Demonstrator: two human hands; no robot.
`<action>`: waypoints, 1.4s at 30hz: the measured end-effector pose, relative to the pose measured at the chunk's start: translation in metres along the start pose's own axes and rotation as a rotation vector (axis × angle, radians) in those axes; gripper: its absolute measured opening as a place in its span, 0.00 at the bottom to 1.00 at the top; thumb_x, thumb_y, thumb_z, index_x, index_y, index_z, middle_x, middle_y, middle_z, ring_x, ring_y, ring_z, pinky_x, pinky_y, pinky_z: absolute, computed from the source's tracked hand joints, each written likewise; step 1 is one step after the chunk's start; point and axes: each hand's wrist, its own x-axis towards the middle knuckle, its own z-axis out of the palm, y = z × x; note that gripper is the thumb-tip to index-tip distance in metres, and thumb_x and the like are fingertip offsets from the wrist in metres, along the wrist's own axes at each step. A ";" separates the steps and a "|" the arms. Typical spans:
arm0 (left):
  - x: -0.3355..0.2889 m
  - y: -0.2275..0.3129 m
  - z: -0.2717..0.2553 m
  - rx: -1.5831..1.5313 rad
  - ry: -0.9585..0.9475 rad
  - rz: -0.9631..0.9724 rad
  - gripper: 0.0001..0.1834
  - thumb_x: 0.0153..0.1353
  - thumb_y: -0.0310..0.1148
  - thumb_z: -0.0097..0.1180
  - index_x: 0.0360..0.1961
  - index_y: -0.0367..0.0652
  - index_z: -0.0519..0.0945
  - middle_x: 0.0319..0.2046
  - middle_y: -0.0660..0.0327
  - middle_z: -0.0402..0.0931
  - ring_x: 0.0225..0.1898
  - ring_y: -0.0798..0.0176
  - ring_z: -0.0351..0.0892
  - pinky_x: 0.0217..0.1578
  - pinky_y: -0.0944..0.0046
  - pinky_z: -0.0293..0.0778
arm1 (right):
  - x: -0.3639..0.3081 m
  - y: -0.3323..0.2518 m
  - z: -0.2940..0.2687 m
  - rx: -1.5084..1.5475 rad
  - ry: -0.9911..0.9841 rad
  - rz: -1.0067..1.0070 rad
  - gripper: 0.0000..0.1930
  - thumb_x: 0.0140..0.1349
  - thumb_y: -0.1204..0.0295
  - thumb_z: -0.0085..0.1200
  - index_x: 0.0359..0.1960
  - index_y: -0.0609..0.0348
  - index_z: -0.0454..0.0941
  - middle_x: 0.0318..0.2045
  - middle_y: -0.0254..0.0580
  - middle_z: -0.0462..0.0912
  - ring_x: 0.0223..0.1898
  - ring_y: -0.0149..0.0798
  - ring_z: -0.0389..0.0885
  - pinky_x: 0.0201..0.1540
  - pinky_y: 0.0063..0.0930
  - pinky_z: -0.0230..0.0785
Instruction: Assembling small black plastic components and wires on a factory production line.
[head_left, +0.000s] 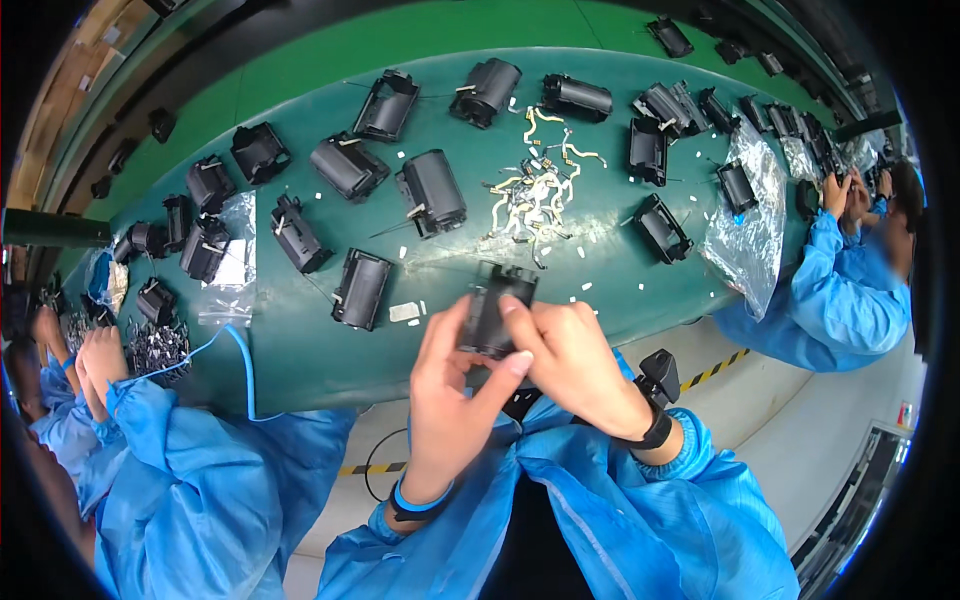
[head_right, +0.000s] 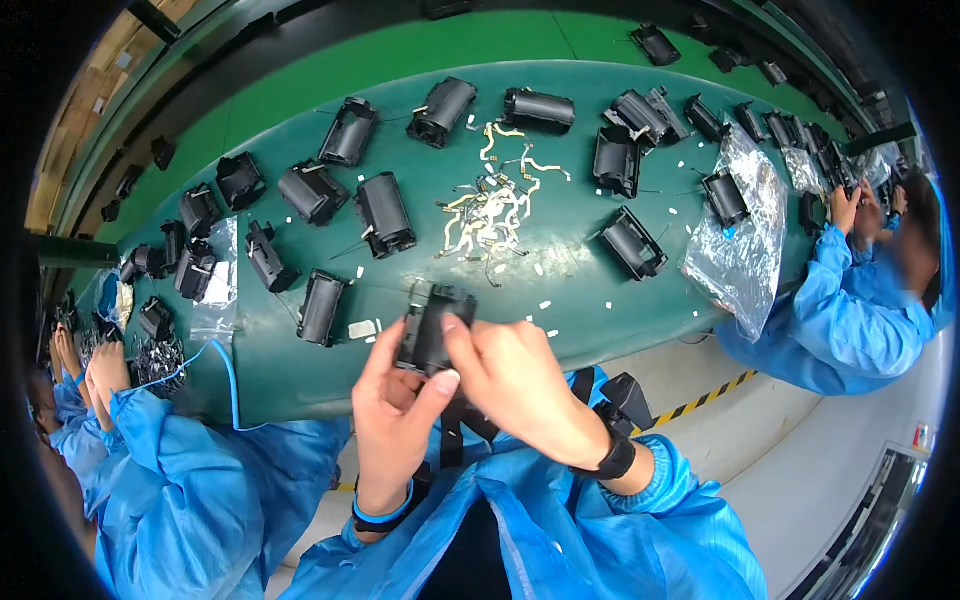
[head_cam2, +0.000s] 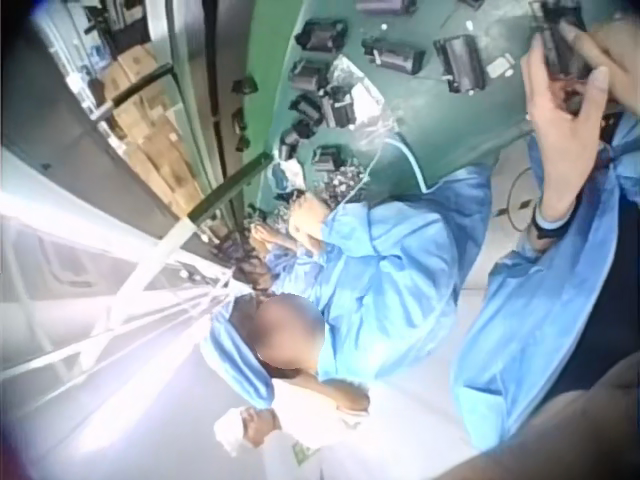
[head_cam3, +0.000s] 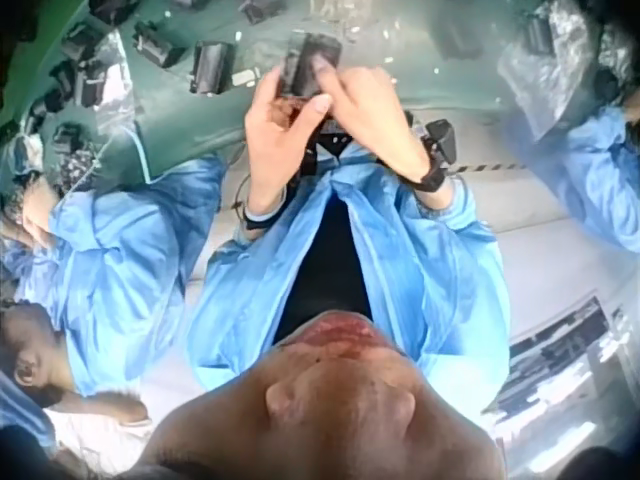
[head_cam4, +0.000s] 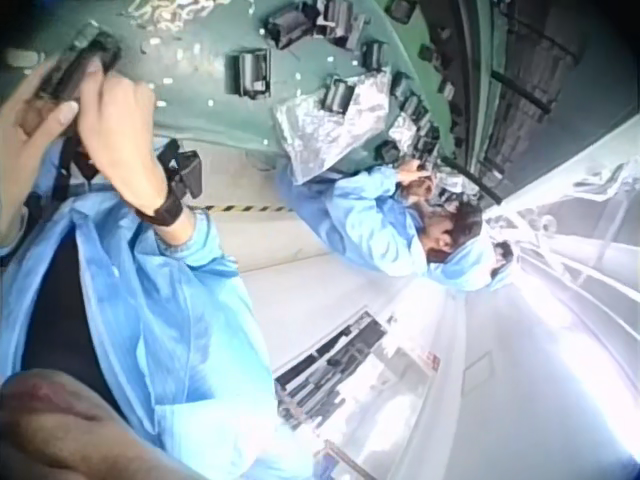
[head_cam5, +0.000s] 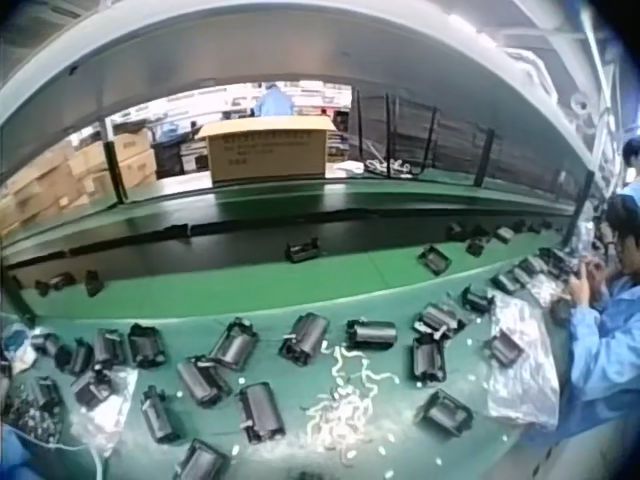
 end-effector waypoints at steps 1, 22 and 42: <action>0.000 0.000 0.002 0.001 0.005 -0.003 0.28 0.62 0.20 0.66 0.63 0.27 0.72 0.50 0.56 0.73 0.43 0.67 0.82 0.43 0.69 0.79 | -0.001 -0.003 -0.001 -0.018 0.003 -0.016 0.20 0.74 0.64 0.50 0.27 0.70 0.79 0.19 0.61 0.78 0.24 0.61 0.82 0.26 0.49 0.72; 0.005 0.024 0.020 0.404 0.108 0.314 0.14 0.68 0.18 0.55 0.54 0.30 0.81 0.43 0.57 0.80 0.36 0.71 0.78 0.36 0.73 0.73 | 0.002 0.035 -0.054 0.167 0.081 -0.219 0.07 0.59 0.83 0.63 0.38 0.66 0.80 0.31 0.40 0.80 0.28 0.31 0.79 0.31 0.27 0.74; 0.038 0.021 0.049 0.240 0.027 0.197 0.14 0.62 0.13 0.63 0.49 0.26 0.82 0.42 0.55 0.84 0.43 0.66 0.85 0.45 0.69 0.81 | 0.010 0.040 -0.052 0.433 0.235 -0.366 0.19 0.58 0.85 0.64 0.52 0.68 0.78 0.43 0.45 0.77 0.38 0.32 0.79 0.37 0.24 0.74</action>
